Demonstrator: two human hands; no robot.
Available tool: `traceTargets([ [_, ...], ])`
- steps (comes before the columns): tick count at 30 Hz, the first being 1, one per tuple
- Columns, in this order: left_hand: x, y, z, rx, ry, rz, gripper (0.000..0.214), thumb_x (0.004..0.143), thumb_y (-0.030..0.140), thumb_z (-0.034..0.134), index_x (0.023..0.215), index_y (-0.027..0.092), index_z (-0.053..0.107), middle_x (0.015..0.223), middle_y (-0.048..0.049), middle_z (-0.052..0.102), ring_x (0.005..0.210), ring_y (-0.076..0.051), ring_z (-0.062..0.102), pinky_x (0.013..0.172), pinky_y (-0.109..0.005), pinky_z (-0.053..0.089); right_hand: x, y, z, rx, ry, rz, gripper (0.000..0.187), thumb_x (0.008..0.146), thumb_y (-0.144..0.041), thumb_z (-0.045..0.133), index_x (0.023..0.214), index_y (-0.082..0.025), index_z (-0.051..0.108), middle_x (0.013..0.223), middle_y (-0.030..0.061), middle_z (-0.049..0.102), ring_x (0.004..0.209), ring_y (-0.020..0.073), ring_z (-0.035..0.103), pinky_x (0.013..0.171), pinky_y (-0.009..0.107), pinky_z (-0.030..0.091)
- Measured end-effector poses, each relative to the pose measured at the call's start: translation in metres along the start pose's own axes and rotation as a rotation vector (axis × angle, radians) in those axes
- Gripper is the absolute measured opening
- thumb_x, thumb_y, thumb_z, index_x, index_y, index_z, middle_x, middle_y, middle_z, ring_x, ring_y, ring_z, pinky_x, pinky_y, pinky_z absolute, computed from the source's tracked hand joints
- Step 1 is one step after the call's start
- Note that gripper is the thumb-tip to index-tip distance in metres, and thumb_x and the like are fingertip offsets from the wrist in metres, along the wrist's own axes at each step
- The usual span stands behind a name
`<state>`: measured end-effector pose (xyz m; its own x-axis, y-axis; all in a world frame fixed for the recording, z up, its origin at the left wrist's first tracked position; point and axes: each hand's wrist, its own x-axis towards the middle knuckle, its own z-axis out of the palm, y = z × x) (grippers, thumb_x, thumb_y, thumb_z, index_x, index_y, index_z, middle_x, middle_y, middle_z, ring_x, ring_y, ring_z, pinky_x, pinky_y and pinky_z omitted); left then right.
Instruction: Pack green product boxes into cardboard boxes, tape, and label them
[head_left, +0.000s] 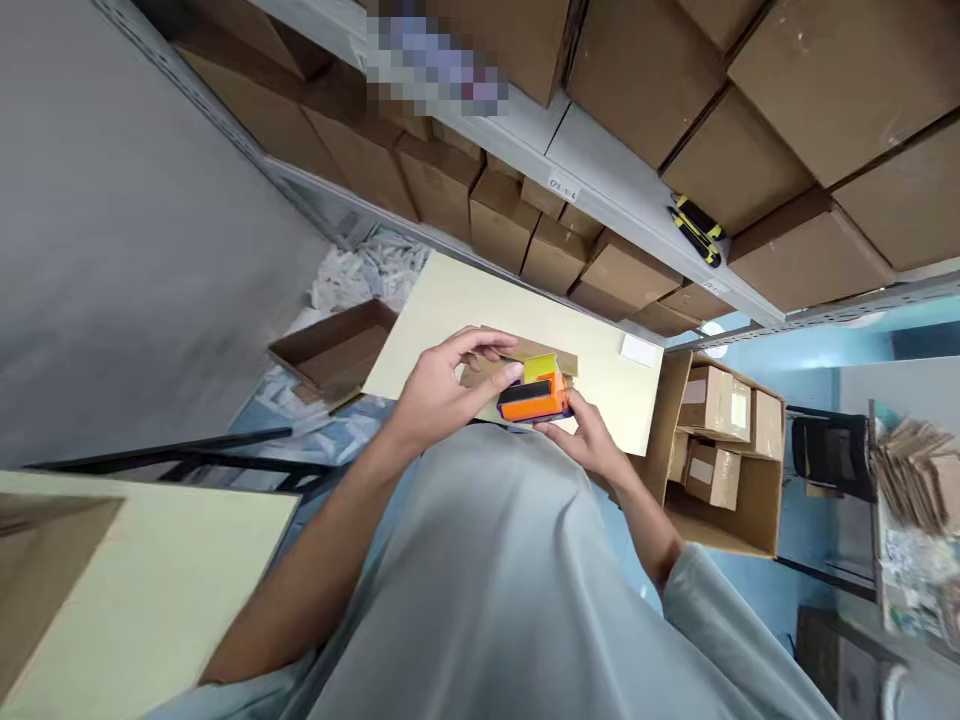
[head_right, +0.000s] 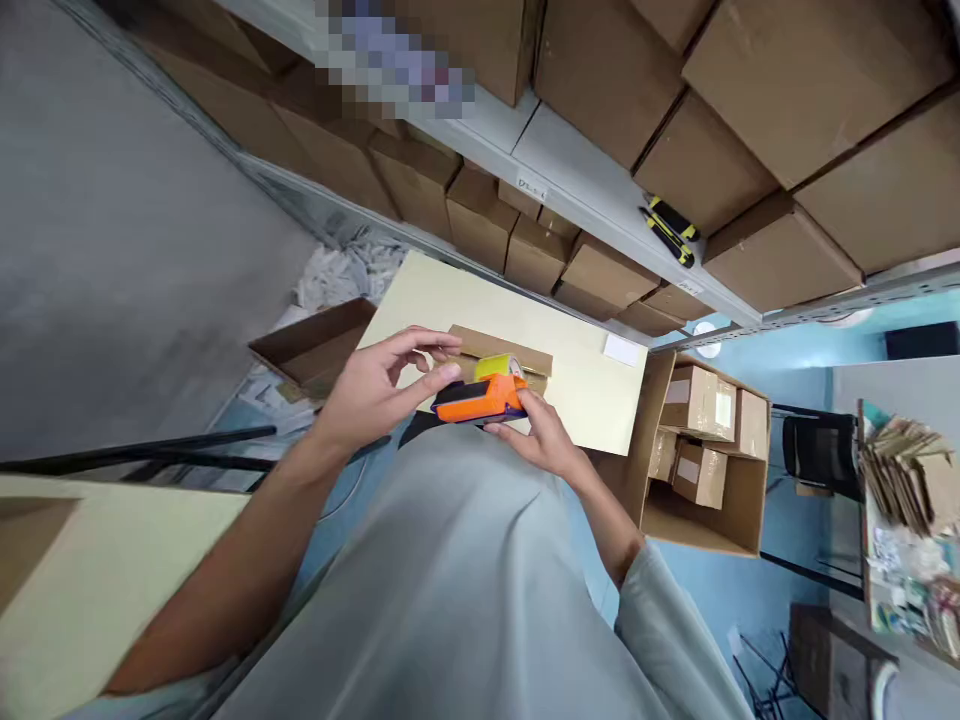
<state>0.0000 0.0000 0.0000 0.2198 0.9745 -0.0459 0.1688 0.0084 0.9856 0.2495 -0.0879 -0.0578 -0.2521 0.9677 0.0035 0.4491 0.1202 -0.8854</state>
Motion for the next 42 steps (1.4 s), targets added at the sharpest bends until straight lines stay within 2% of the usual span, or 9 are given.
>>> traceTargets([
  [4, -0.010, -0.005, 0.001, 0.011, -0.075, -0.094, 0.044, 0.089, 0.065, 0.081, 0.096, 0.023, 0.084, 0.098, -0.0082, 0.083, 0.090, -0.024, 0.072, 0.087, -0.037, 0.062, -0.007, -0.001, -0.009, -0.070, -0.032, 0.031, 0.045, 0.107, -0.068, 0.076, 0.115, -0.024, 0.070, 0.106, 0.0075, 0.076, 0.095, 0.0257, 0.070, 0.088, 0.037, 0.059],
  [11, -0.019, -0.019, 0.001, -0.160, -0.080, -0.269, 0.071, 0.074, 0.073, 0.096, 0.122, 0.022, 0.084, 0.103, -0.0102, 0.084, 0.097, -0.027, 0.078, 0.089, -0.038, 0.066, -0.007, 0.004, -0.017, -0.152, -0.107, 0.010, 0.043, 0.110, -0.067, 0.071, 0.114, -0.024, 0.071, 0.106, 0.0091, 0.076, 0.097, 0.0266, 0.068, 0.092, 0.040, 0.060],
  [17, -0.020, -0.034, -0.008, -0.156, -0.140, -0.272, 0.056, 0.075, 0.077, 0.092, 0.088, 0.023, 0.084, 0.099, -0.0106, 0.083, 0.097, -0.029, 0.078, 0.090, -0.040, 0.068, 0.001, 0.002, -0.020, -0.213, -0.196, 0.037, 0.044, 0.108, -0.068, 0.074, 0.108, -0.024, 0.070, 0.105, 0.0092, 0.076, 0.096, 0.0261, 0.068, 0.092, 0.039, 0.060],
  [25, -0.022, -0.060, -0.004, -0.183, 0.077, -0.350, 0.035, 0.080, 0.056, 0.091, 0.088, 0.023, 0.083, 0.092, -0.0077, 0.084, 0.089, -0.026, 0.079, 0.083, -0.036, 0.069, 0.025, 0.001, -0.012, -0.213, -0.313, 0.181, 0.053, 0.104, -0.076, 0.072, 0.104, -0.024, 0.067, 0.093, 0.0053, 0.073, 0.084, 0.0238, 0.068, 0.079, 0.034, 0.055],
  [29, -0.015, -0.086, -0.013, -0.163, 0.237, -0.365, 0.029, 0.081, 0.050, 0.088, 0.088, 0.023, 0.084, 0.091, -0.0070, 0.084, 0.086, -0.024, 0.078, 0.081, -0.035, 0.068, 0.041, -0.005, -0.022, -0.099, -0.469, 0.325, 0.055, 0.103, -0.078, 0.072, 0.107, -0.023, 0.070, 0.097, 0.0045, 0.077, 0.084, 0.0230, 0.071, 0.076, 0.033, 0.056],
  [32, -0.003, -0.115, -0.030, -0.217, 0.358, -0.393, 0.031, 0.079, 0.051, 0.089, 0.090, 0.022, 0.084, 0.093, -0.0069, 0.085, 0.087, -0.024, 0.078, 0.084, -0.036, 0.066, 0.056, -0.009, -0.049, -0.048, -0.583, 0.454, 0.055, 0.102, -0.076, 0.076, 0.107, -0.021, 0.073, 0.099, 0.0053, 0.081, 0.086, 0.0231, 0.074, 0.076, 0.033, 0.058],
  [35, 0.009, -0.146, -0.040, -0.304, 0.349, -0.455, 0.034, 0.075, 0.053, 0.091, 0.087, 0.022, 0.082, 0.089, -0.0066, 0.083, 0.080, -0.022, 0.074, 0.077, -0.035, 0.064, 0.078, -0.008, -0.079, 0.026, -0.647, 0.605, 0.056, 0.095, -0.074, 0.086, 0.105, -0.020, 0.074, 0.098, 0.0070, 0.083, 0.087, 0.0231, 0.077, 0.077, 0.033, 0.061],
  [38, 0.019, -0.171, -0.034, -0.370, 0.314, -0.522, 0.034, 0.074, 0.053, 0.091, 0.085, 0.022, 0.080, 0.081, -0.0050, 0.079, 0.071, -0.019, 0.067, 0.068, -0.032, 0.061, 0.105, 0.001, -0.093, 0.088, -0.722, 0.738, 0.060, 0.089, -0.071, 0.093, 0.107, -0.017, 0.074, 0.097, 0.0087, 0.085, 0.087, 0.0224, 0.080, 0.077, 0.032, 0.064],
  [42, 0.027, -0.195, -0.018, -0.468, 0.339, -0.584, 0.033, 0.075, 0.052, 0.090, 0.083, 0.022, 0.077, 0.081, -0.0039, 0.077, 0.073, -0.018, 0.068, 0.073, -0.031, 0.064, 0.135, 0.022, -0.086, 0.114, -0.799, 0.844, 0.066, 0.085, -0.075, 0.095, 0.107, -0.016, 0.075, 0.096, 0.0093, 0.086, 0.086, 0.0211, 0.081, 0.078, 0.030, 0.067],
])
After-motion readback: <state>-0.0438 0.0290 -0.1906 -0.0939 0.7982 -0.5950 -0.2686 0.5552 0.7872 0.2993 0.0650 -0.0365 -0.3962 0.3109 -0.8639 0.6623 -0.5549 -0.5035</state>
